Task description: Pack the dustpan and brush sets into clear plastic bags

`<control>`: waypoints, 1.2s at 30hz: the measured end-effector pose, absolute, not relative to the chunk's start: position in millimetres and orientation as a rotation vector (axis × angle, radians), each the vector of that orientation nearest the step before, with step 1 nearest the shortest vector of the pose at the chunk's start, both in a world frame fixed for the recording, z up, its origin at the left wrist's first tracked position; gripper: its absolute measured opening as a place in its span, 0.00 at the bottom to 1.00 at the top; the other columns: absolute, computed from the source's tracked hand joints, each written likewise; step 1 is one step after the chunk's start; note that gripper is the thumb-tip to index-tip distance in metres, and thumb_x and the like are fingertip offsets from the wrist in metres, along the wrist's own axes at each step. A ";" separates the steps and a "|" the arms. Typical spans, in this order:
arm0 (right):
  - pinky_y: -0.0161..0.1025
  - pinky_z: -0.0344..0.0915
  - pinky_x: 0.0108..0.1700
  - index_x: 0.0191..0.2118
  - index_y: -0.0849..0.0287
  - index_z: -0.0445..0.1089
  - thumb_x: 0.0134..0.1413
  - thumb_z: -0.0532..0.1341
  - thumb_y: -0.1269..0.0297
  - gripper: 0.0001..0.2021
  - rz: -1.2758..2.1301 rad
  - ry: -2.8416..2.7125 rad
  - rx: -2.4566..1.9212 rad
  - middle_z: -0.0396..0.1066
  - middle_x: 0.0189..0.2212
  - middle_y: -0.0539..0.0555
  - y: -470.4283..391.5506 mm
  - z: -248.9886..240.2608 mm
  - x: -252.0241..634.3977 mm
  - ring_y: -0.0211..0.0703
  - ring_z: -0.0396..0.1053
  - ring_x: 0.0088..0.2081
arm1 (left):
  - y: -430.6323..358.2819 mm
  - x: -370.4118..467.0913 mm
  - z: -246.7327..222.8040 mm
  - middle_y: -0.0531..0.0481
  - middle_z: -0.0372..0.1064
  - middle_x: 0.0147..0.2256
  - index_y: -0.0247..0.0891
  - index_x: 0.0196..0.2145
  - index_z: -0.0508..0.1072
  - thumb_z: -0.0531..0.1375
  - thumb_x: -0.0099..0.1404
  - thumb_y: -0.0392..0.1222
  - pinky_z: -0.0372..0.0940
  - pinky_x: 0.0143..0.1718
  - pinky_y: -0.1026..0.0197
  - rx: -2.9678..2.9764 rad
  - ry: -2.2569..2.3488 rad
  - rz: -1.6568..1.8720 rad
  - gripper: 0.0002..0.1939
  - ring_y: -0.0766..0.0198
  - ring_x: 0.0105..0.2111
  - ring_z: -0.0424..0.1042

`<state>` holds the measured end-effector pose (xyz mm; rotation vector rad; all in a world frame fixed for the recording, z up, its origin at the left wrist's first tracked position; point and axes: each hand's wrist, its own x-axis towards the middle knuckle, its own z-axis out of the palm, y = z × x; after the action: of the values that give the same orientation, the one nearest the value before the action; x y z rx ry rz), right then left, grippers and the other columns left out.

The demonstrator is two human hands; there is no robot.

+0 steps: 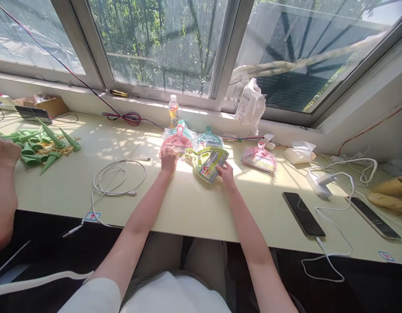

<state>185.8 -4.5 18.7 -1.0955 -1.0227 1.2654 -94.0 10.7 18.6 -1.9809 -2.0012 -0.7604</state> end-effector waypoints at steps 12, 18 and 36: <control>0.43 0.75 0.35 0.41 0.57 0.69 0.37 0.72 0.61 0.22 1.322 -1.030 -1.039 0.78 0.32 0.53 -10.7 26.2 173.8 0.47 0.77 0.33 | 7.7 -90.4 29.0 0.36 0.72 0.42 0.38 0.42 0.76 0.50 0.69 0.36 0.58 0.53 0.44 -1.867 -2.033 -1.090 0.14 0.45 0.51 0.66; 0.41 0.75 0.34 0.42 0.56 0.68 0.40 0.70 0.58 0.21 1.113 -1.042 -1.067 0.77 0.34 0.53 -19.4 22.4 154.8 0.46 0.76 0.35 | -11.1 -52.4 38.7 0.41 0.66 0.53 0.45 0.41 0.75 0.53 0.70 0.39 0.40 0.66 0.38 -1.810 -1.954 -1.486 0.11 0.47 0.61 0.57; 0.40 0.75 0.34 0.43 0.57 0.69 0.42 0.69 0.57 0.21 1.199 -1.050 -0.990 0.77 0.36 0.54 -37.7 35.6 139.1 0.46 0.75 0.35 | -6.4 -50.2 40.5 0.40 0.56 0.53 0.41 0.39 0.71 0.55 0.69 0.38 0.56 0.62 0.46 -1.591 -1.912 -1.830 0.05 0.52 0.60 0.58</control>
<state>139.1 -37.7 35.6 -0.9899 -1.0495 1.1989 -50.2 -6.4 40.5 -1.5914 -1.9122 -1.8298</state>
